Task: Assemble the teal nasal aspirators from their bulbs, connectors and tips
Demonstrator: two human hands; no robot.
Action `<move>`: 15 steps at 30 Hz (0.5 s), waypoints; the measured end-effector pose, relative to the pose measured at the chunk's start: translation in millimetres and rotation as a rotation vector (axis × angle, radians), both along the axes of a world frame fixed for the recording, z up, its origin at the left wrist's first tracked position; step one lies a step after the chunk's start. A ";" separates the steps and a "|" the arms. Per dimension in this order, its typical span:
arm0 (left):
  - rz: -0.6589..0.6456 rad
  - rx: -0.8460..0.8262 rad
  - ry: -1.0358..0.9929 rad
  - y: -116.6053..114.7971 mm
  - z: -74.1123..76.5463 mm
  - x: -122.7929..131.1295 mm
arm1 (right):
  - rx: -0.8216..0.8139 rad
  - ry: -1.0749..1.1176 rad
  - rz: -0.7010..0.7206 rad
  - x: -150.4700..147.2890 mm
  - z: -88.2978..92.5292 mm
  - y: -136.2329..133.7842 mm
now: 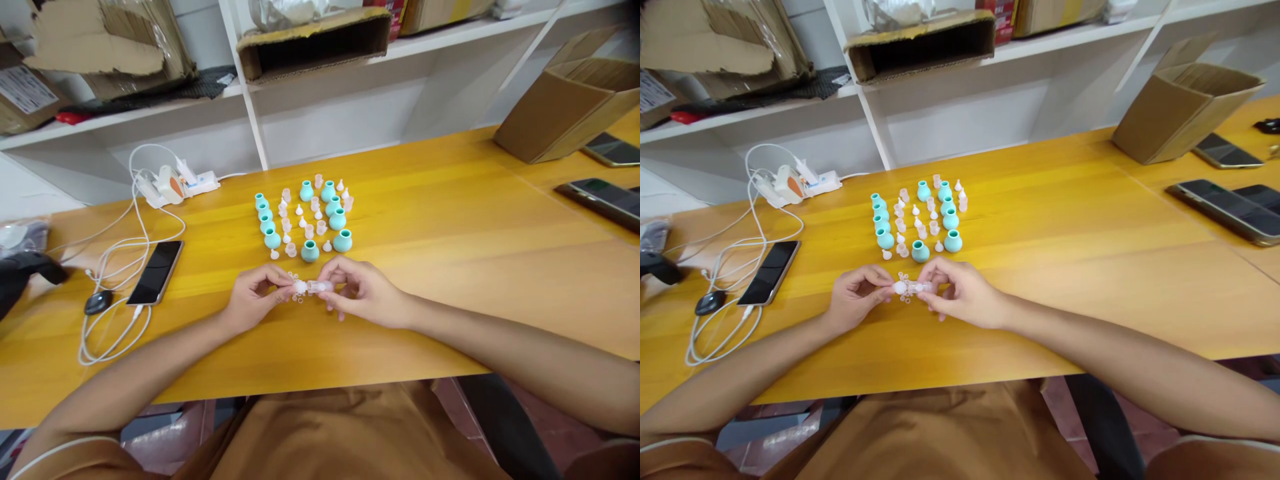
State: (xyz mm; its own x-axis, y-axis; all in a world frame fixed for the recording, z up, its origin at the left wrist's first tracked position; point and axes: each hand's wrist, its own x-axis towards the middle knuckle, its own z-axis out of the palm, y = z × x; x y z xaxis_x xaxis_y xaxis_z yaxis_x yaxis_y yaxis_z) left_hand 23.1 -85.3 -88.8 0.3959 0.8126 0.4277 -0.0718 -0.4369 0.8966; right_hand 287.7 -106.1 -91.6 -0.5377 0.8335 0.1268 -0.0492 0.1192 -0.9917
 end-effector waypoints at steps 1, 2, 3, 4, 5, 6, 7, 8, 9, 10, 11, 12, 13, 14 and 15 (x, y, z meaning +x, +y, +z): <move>-0.008 0.040 0.013 0.7 -0.8 -0.3 | 0.042 -0.023 -0.013 0.5 -0.1 -0.1; -0.014 0.076 0.027 1.3 -1.3 -0.7 | 0.078 -0.037 -0.022 1.2 -0.1 0.0; -0.018 0.105 0.045 1.5 -1.4 -1.1 | 0.111 -0.048 -0.026 1.9 0.0 0.1; -0.020 0.126 0.068 1.4 -1.0 -1.4 | 0.147 -0.060 -0.026 2.8 0.3 0.3; -0.020 0.141 0.097 1.0 -0.2 -1.8 | 0.192 -0.074 -0.025 3.6 0.7 0.7; -0.020 0.153 0.132 0.4 0.8 -2.1 | 0.247 -0.092 -0.024 4.5 1.3 1.1; -0.021 0.163 0.170 -0.3 2.0 -2.3 | 0.310 -0.109 -0.024 5.4 2.1 1.6; -0.022 0.176 0.207 -1.0 3.3 -2.5 | 0.377 -0.122 -0.025 6.2 3.0 2.1; -0.024 0.192 0.235 -1.5 4.4 -2.6 | 0.444 -0.130 -0.028 6.8 3.9 2.5; -0.025 0.209 0.252 -1.8 5.2 -2.7 | 0.507 -0.134 -0.033 7.3 4.9 2.9; -0.026 0.230 0.257 -2.0 5.8 -2.6 | 0.564 -0.136 -0.037 7.7 5.8 3.2; -0.026 0.252 0.256 -2.0 6.1 -2.6 | 0.614 -0.140 -0.036 8.0 6.8 3.4; -0.026 0.279 0.249 -2.0 6.2 -2.4 | 0.657 -0.146 -0.035 8.3 7.6 3.6; -0.025 0.311 0.245 -2.3 6.2 -2.3 | 0.694 -0.152 -0.031 8.6 8.3 3.8; -0.025 0.348 0.246 -2.8 6.1 -2.2 | 0.724 -0.158 -0.022 8.9 8.8 4.0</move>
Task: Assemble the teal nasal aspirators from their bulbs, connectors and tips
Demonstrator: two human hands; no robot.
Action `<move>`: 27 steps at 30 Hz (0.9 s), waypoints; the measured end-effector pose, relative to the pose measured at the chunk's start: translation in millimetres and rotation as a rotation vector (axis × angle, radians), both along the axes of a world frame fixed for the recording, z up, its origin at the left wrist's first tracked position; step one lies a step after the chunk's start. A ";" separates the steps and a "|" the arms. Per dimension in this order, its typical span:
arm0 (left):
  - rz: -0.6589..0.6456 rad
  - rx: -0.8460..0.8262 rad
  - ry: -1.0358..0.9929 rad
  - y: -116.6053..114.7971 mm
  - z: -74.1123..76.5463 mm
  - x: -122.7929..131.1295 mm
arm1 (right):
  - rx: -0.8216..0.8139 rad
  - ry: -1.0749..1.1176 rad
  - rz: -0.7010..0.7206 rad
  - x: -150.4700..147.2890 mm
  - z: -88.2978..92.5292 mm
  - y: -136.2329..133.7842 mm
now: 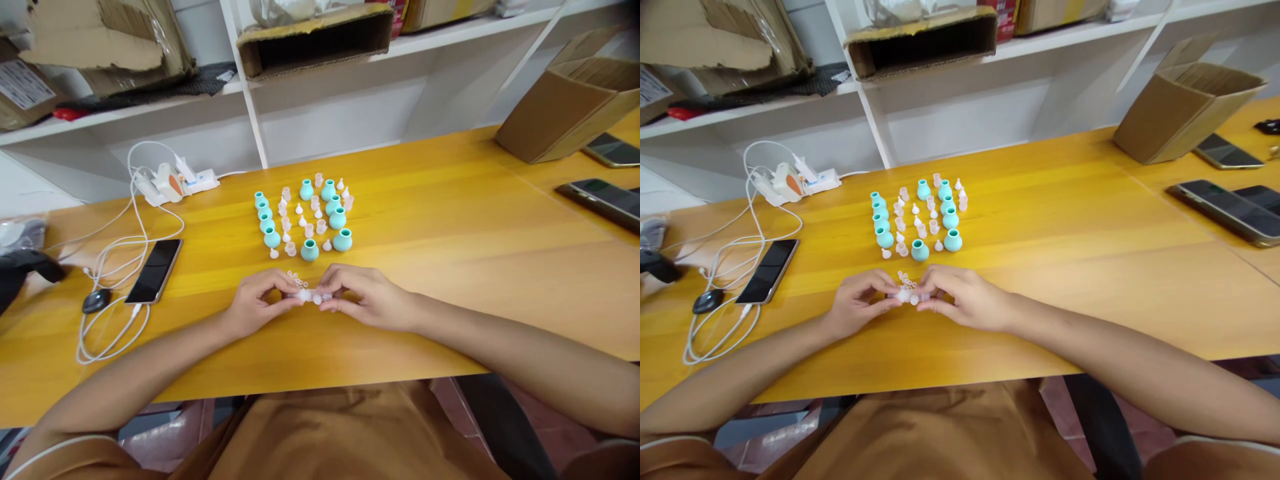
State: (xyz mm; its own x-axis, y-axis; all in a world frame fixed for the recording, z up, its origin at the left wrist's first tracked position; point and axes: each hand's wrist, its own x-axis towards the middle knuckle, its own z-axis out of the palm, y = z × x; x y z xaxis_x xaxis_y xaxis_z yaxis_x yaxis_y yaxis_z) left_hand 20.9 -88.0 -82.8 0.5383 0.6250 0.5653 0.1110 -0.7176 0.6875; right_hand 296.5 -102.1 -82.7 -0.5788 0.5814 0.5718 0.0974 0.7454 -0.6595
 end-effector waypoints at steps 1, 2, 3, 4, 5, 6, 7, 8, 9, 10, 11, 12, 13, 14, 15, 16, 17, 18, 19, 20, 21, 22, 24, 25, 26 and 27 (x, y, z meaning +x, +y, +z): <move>-0.003 0.041 0.006 -0.9 -0.1 0.1 | 0.020 -0.008 0.009 0.3 0.4 0.2; -0.007 0.083 0.017 -2.1 -0.2 0.0 | 0.031 -0.015 0.020 0.7 0.6 0.4; -0.010 0.121 0.032 -3.5 -0.3 -0.2 | 0.032 -0.022 0.032 1.2 0.6 0.5; -0.014 0.155 0.049 -5.1 -0.3 -0.5 | 0.022 -0.029 0.044 1.6 0.4 0.5; -0.020 0.183 0.066 -6.6 -0.3 -0.9 | 0.006 -0.038 0.055 1.9 0.1 0.5; -0.028 0.207 0.079 -7.8 -0.3 -1.4 | -0.010 -0.043 0.062 2.2 -0.3 0.4; -0.039 0.223 0.089 -8.8 -0.3 -1.9 | -0.025 -0.043 0.069 2.3 -0.9 0.2; -0.051 0.233 0.095 -9.3 -0.2 -2.3 | -0.036 -0.037 0.074 2.2 -1.5 0.0; -0.060 0.239 0.097 -9.5 -0.2 -2.7 | -0.047 -0.026 0.077 2.0 -2.1 -0.3; -0.068 0.240 0.095 -9.5 -0.2 -2.8 | -0.055 -0.014 0.079 1.5 -2.7 -0.6; -0.072 0.235 0.094 -9.5 -0.1 -2.8 | -0.063 -0.002 0.081 1.0 -3.3 -1.0; -0.074 0.225 0.091 -9.4 0.0 -2.7 | -0.071 0.009 0.082 0.3 -3.8 -1.3; -0.075 0.214 0.087 -9.4 0.2 -2.4 | -0.078 0.019 0.085 -0.4 -4.3 -1.7; -0.078 0.203 0.081 -9.6 0.4 -2.0 | -0.083 0.027 0.087 -1.2 -4.7 -2.1; -0.082 0.193 0.077 -9.9 0.6 -1.7 | -0.084 0.038 0.090 -2.1 -5.2 -2.7; -0.086 0.189 0.075 -10.2 0.8 -1.4 | -0.077 0.049 0.090 -2.9 -5.6 -3.3; -0.087 0.192 0.078 -10.6 0.9 -1.2 | -0.064 0.060 0.088 -3.6 -5.8 -4.0; -0.084 0.202 0.083 -10.9 1.1 -1.1 | -0.045 0.068 0.083 -4.2 -5.9 -4.8; -0.077 0.218 0.089 -11.0 1.3 -1.2 | -0.021 0.072 0.075 -4.7 -5.8 -5.6; -0.071 0.237 0.096 -11.0 1.5 -1.4 | 0.006 0.072 0.065 -5.0 -5.3 -6.3; -0.069 0.257 0.101 -10.8 1.8 -1.6 | 0.033 0.066 0.057 -5.1 -4.6 -6.9; -0.070 0.276 0.104 -10.2 2.2 -1.8 | 0.062 0.056 0.049 -5.1 -3.7 -7.4; -0.073 0.312 0.114 -8.5 3.0 -1.7 | 0.127 0.032 0.026 -4.7 -1.5 -8.0; -0.068 0.328 0.123 -7.4 3.4 -1.3 | 0.165 0.013 0.010 -4.4 -0.5 -8.3; -0.057 0.339 0.131 -6.3 3.6 -0.7 | 0.204 -0.011 -0.008 -4.2 0.4 -8.8; -0.048 0.351 0.136 -5.3 3.7 0.1 | 0.239 -0.038 -0.026 -4.1 1.0 -9.5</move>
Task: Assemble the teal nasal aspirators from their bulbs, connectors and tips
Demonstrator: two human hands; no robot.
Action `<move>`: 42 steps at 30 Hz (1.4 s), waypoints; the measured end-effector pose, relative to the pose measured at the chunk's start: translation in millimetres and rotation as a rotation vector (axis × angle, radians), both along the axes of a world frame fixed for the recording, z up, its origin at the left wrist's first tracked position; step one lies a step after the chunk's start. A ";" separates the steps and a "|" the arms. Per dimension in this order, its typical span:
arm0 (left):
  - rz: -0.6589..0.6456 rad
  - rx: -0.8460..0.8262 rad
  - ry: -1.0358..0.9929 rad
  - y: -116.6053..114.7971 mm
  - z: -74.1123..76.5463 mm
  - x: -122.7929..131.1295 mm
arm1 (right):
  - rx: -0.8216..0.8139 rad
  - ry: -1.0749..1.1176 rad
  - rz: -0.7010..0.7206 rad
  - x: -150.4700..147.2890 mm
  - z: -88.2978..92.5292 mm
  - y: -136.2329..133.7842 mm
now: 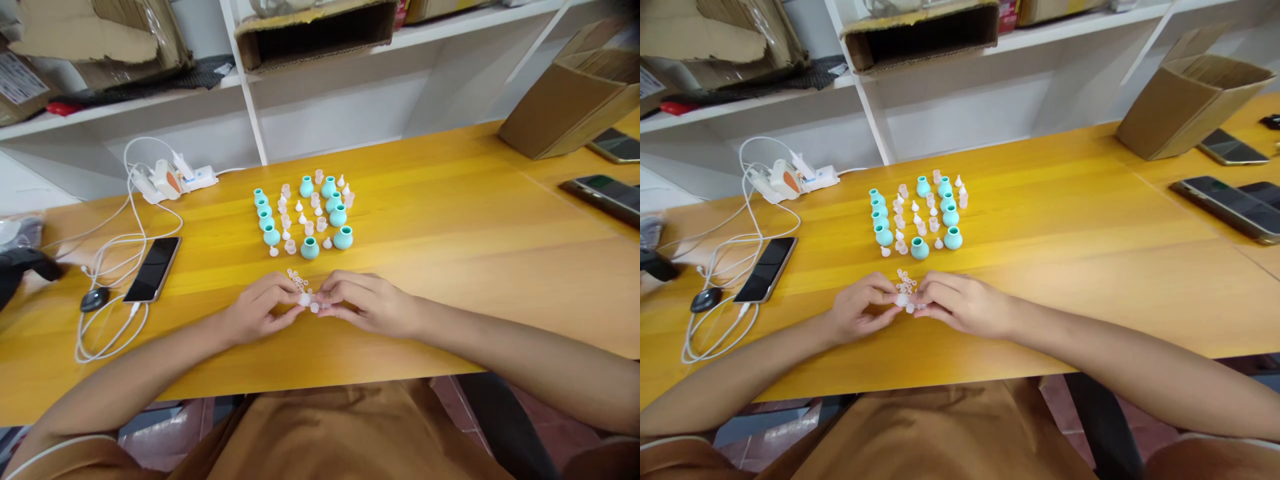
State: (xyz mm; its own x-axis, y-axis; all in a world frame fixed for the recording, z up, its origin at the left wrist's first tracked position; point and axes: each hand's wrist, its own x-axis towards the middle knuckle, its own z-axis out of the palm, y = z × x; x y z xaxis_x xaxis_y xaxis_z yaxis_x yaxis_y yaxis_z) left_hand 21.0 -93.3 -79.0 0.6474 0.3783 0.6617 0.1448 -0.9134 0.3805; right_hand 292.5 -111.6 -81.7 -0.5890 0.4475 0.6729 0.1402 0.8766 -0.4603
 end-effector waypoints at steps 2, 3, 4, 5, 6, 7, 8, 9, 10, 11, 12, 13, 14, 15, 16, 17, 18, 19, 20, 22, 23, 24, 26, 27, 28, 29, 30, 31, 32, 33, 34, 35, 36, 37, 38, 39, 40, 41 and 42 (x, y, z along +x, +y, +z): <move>-0.006 0.011 0.008 1.5 -0.3 1.9 | 0.047 -0.057 -0.030 -0.2 0.6 -2.0; -0.020 0.013 0.011 2.0 -0.6 2.8 | 0.063 -0.084 -0.038 -0.5 0.6 -3.2; -0.035 0.011 0.016 2.1 -1.1 3.5 | 0.073 -0.104 -0.044 -0.8 0.4 -4.3; -0.049 0.007 0.018 2.2 -1.6 4.0 | 0.078 -0.122 -0.050 -1.2 0.1 -5.4; -0.056 0.000 0.019 2.0 -2.1 4.3 | 0.082 -0.140 -0.053 -1.5 -0.2 -6.2; -0.054 -0.007 0.019 1.7 -2.5 4.5 | 0.087 -0.155 -0.056 -1.7 -0.5 -6.8; -0.049 -0.011 0.016 1.4 -2.8 4.6 | 0.087 -0.169 -0.059 -1.8 -0.7 -7.1; -0.040 -0.012 0.017 1.0 -3.0 4.8 | 0.084 -0.182 -0.063 -1.7 -0.8 -7.3; -0.028 -0.006 0.023 0.6 -3.0 4.9 | 0.084 -0.195 -0.070 -1.6 -0.8 -7.3; -0.016 0.006 0.033 0.3 -2.9 5.1 | 0.091 -0.211 -0.077 -1.5 -0.8 -7.3; -0.002 0.019 0.048 0.0 -2.7 5.2 | 0.106 -0.227 -0.085 -1.4 -0.6 -7.3; 0.008 0.032 0.061 -0.2 -2.5 5.3 | 0.122 -0.243 -0.088 -1.3 -0.5 -7.3; 0.015 0.042 0.074 -0.3 -2.3 5.2 | 0.132 -0.255 -0.085 -1.3 -0.5 -7.3; 0.017 0.047 0.082 -0.2 -2.2 4.9 | 0.124 -0.257 -0.078 -1.3 -0.6 -7.1; 0.014 0.046 0.089 0.1 -2.2 4.4 | 0.094 -0.247 -0.068 -1.3 -0.7 -6.9; 0.009 0.039 0.093 0.5 -2.3 3.7 | 0.046 -0.226 -0.059 -1.2 -0.9 -6.5; 0.005 0.030 0.102 1.1 -2.5 2.9 | -0.007 -0.202 -0.051 -1.2 -1.0 -5.9; 0.001 0.021 0.113 1.8 -2.8 2.0 | -0.054 -0.180 -0.046 -1.0 -0.9 -5.2; -0.004 0.014 0.130 2.5 -3.1 1.1 | -0.083 -0.165 -0.043 -0.7 -0.7 -4.4; -0.026 0.017 0.160 3.8 -3.7 -0.1 | -0.075 -0.166 -0.036 -0.1 0.3 -2.7; -0.040 0.023 0.171 4.3 -4.0 -0.4 | -0.045 -0.178 -0.034 0.1 0.8 -2.1; -0.051 0.027 0.177 4.6 -4.2 -0.4 | -0.005 -0.195 -0.033 0.2 1.1 -1.5; -0.051 0.035 0.171 4.8 -4.3 0.1 | 0.087 -0.227 -0.038 0.3 1.2 -0.5; -0.038 0.038 0.164 4.8 -4.3 0.6 | 0.129 -0.235 -0.048 0.5 1.0 0.2; -0.025 0.042 0.156 4.7 -4.2 1.0 | 0.162 -0.238 -0.064 1.2 0.9 1.2; -0.010 0.049 0.148 4.6 -4.2 1.3 | 0.186 -0.240 -0.086 2.6 1.1 2.8; 0.005 0.055 0.139 4.6 -4.2 1.6 | 0.200 -0.243 -0.113 5.1 1.8 5.0; 0.022 0.060 0.131 4.5 -4.2 1.7 | 0.203 -0.247 -0.148 8.6 3.2 8.0; 0.038 0.064 0.128 4.6 -4.2 1.8 | 0.193 -0.253 -0.197 13.2 5.3 11.6; 0.054 0.067 0.126 4.7 -4.2 1.7 | 0.172 -0.252 -0.259 18.8 8.0 16.0; 0.069 0.067 0.128 5.0 -4.1 1.5 | 0.136 -0.239 -0.333 24.8 11.0 20.9; 0.082 0.068 0.132 5.3 -3.9 1.4 | 0.091 -0.211 -0.413 31.0 14.1 26.2; 0.094 0.069 0.137 5.6 -3.6 1.2 | 0.046 -0.174 -0.485 36.9 16.8 31.9; 0.110 0.069 0.142 6.0 -3.3 1.1 | 0.007 -0.131 -0.548 42.1 18.8 37.7; 0.125 0.067 0.147 6.3 -2.9 1.0 | -0.024 -0.089 -0.600 46.3 19.8 43.5; 0.139 0.062 0.151 6.5 -2.6 0.9 | -0.048 -0.058 -0.639 49.5 19.6 49.1; 0.151 0.056 0.152 6.7 -2.3 0.8 | -0.067 -0.041 -0.670 51.6 18.2 54.3; 0.160 0.046 0.151 6.9 -2.1 0.6 | -0.090 -0.040 -0.693 52.9 15.8 58.9; 0.166 0.037 0.148 7.0 -2.0 0.5 | -0.123 -0.056 -0.708 53.3 12.5 62.8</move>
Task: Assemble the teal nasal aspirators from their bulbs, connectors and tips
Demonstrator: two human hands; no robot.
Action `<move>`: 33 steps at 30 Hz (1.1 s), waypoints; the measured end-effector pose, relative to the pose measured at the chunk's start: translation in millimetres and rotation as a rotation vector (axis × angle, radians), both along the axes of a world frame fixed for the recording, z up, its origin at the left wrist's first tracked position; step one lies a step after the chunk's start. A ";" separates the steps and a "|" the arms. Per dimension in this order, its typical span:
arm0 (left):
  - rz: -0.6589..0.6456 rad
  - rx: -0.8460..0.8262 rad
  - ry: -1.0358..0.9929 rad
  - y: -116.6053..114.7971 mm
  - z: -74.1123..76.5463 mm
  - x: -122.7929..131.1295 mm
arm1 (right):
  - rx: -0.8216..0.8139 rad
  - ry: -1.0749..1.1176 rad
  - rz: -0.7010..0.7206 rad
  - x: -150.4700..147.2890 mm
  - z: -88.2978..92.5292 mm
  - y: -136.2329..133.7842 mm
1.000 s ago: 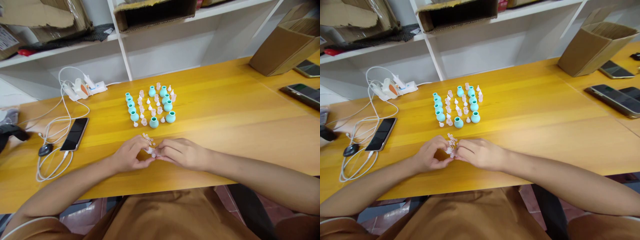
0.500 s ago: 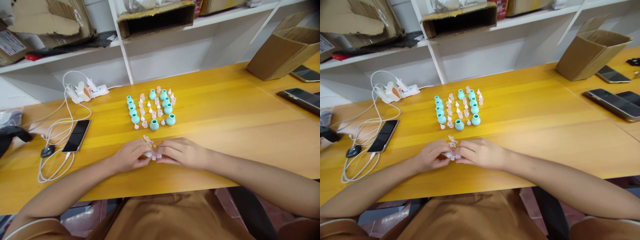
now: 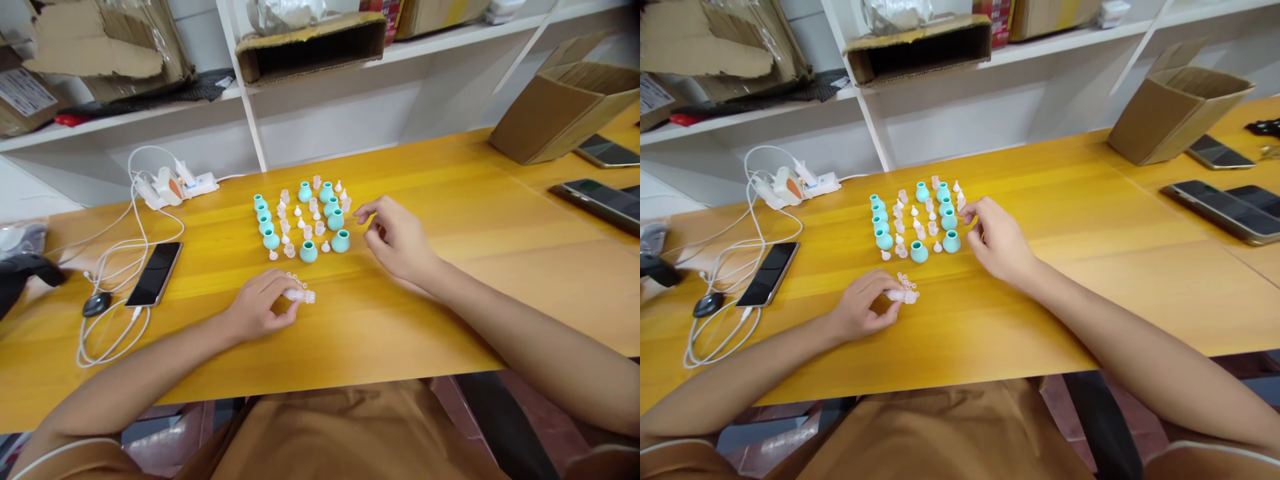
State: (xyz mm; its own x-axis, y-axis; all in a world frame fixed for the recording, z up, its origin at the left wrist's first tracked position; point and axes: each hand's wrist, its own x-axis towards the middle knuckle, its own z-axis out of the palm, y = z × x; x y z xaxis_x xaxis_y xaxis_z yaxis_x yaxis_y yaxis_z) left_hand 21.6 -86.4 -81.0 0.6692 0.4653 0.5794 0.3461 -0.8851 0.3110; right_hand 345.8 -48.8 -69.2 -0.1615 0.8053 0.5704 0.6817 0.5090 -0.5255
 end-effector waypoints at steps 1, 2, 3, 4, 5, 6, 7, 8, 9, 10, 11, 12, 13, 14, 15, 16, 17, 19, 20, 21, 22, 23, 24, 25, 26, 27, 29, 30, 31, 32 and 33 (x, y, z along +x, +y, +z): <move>0.006 -0.011 -0.004 0.0 0.0 -0.1 | -0.044 -0.017 -0.003 -0.1 -3.7 2.9; 0.009 -0.021 -0.007 0.1 -0.2 -0.3 | -0.092 -0.046 0.006 -0.7 -7.5 5.0; 0.014 -0.031 -0.006 0.0 -0.3 -0.4 | -0.136 -0.081 0.020 -1.5 -11.0 6.2; 0.017 -0.040 -0.001 0.0 -0.5 -0.6 | -0.174 -0.117 0.033 -2.6 -14.1 6.7; 0.021 -0.047 0.005 0.0 -0.6 -0.7 | -0.203 -0.151 0.046 -3.9 -16.7 6.7; 0.024 -0.050 0.011 -0.1 -0.7 -0.8 | -0.225 -0.183 0.055 -5.2 -18.7 6.6; 0.026 -0.051 0.016 -0.1 -0.7 -0.9 | -0.241 -0.208 0.060 -6.5 -20.3 6.5; 0.028 -0.051 0.020 -0.1 -0.6 -0.9 | -0.254 -0.228 0.062 -7.6 -21.6 6.6; 0.029 -0.050 0.022 -0.1 -0.5 -0.9 | -0.264 -0.242 0.062 -8.5 -22.5 7.1; 0.028 -0.048 0.024 -0.2 -0.3 -0.9 | -0.271 -0.250 0.065 -9.2 -23.0 7.8; 0.027 -0.047 0.026 -0.2 -0.2 -0.9 | -0.275 -0.249 0.069 -9.6 -23.2 8.7; 0.027 -0.046 0.026 -0.2 -0.2 -0.8 | -0.279 -0.239 0.069 -9.9 -22.8 9.5; 0.028 -0.044 0.025 -0.3 -0.1 -0.7 | -0.284 -0.220 0.063 -10.1 -21.8 10.0; 0.030 -0.041 0.023 -0.4 -0.2 -0.6 | -0.292 -0.193 0.049 -10.4 -20.3 9.8; 0.033 -0.039 0.021 -0.4 -0.2 -0.5 | -0.302 -0.157 0.033 -10.8 -18.3 8.8; 0.036 -0.038 0.018 -0.5 -0.2 -0.3 | -0.314 -0.113 0.022 -11.6 -16.0 7.0; 0.037 -0.037 0.014 -0.7 -0.2 -0.1 | -0.318 -0.062 0.023 -12.6 -13.6 4.4; 0.036 -0.036 0.010 -1.0 -0.1 0.1 | -0.298 0.025 0.074 -15.3 -9.9 -2.6; 0.035 -0.036 0.007 -1.1 0.1 0.1 | -0.283 0.047 0.117 -16.8 -8.7 -6.7; 0.033 -0.034 0.004 -1.3 0.2 0.1 | -0.271 0.049 0.159 -18.3 -8.1 -10.9; 0.030 -0.031 0.002 -1.4 0.3 0.0 | -0.265 0.031 0.198 -19.6 -7.8 -15.0; 0.029 -0.029 0.000 -1.5 0.3 -0.2 | -0.263 -0.009 0.234 -20.9 -7.9 -18.9; 0.029 -0.028 0.000 -1.4 0.3 -0.4 | -0.262 -0.063 0.267 -21.9 -8.0 -22.3; 0.030 -0.027 0.001 -1.3 0.1 -0.6 | -0.257 -0.126 0.301 -22.8 -8.2 -25.2; 0.033 -0.027 0.003 -1.1 -0.2 -0.9 | -0.247 -0.192 0.336 -23.6 -8.5 -27.5; 0.038 -0.028 0.006 -0.7 -0.6 -1.2 | -0.228 -0.250 0.372 -24.2 -8.8 -29.1; 0.048 -0.032 0.023 0.2 -1.5 -1.6 | -0.185 -0.326 0.444 -25.2 -10.0 -30.5; 0.048 -0.034 0.035 0.7 -1.9 -1.8 | -0.161 -0.338 0.474 -25.5 -10.9 -30.4; 0.044 -0.034 0.046 1.2 -2.1 -1.8 | -0.133 -0.338 0.499 -25.8 -11.9 -30.1; 0.036 -0.030 0.055 1.7 -2.3 -1.8 | -0.102 -0.332 0.518 -26.1 -12.9 -29.6; 0.024 -0.024 0.057 2.1 -2.3 -1.7 | -0.074 -0.325 0.535 -26.3 -13.8 -29.2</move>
State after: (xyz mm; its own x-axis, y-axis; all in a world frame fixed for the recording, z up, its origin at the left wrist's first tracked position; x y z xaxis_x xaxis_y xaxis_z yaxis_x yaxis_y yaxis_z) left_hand 19.9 -84.2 -83.4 0.6894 0.4944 0.5294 0.3847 -0.8692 0.3108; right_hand 319.5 -78.0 -83.0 -0.7086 0.6005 0.3705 0.4737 0.7940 -0.3810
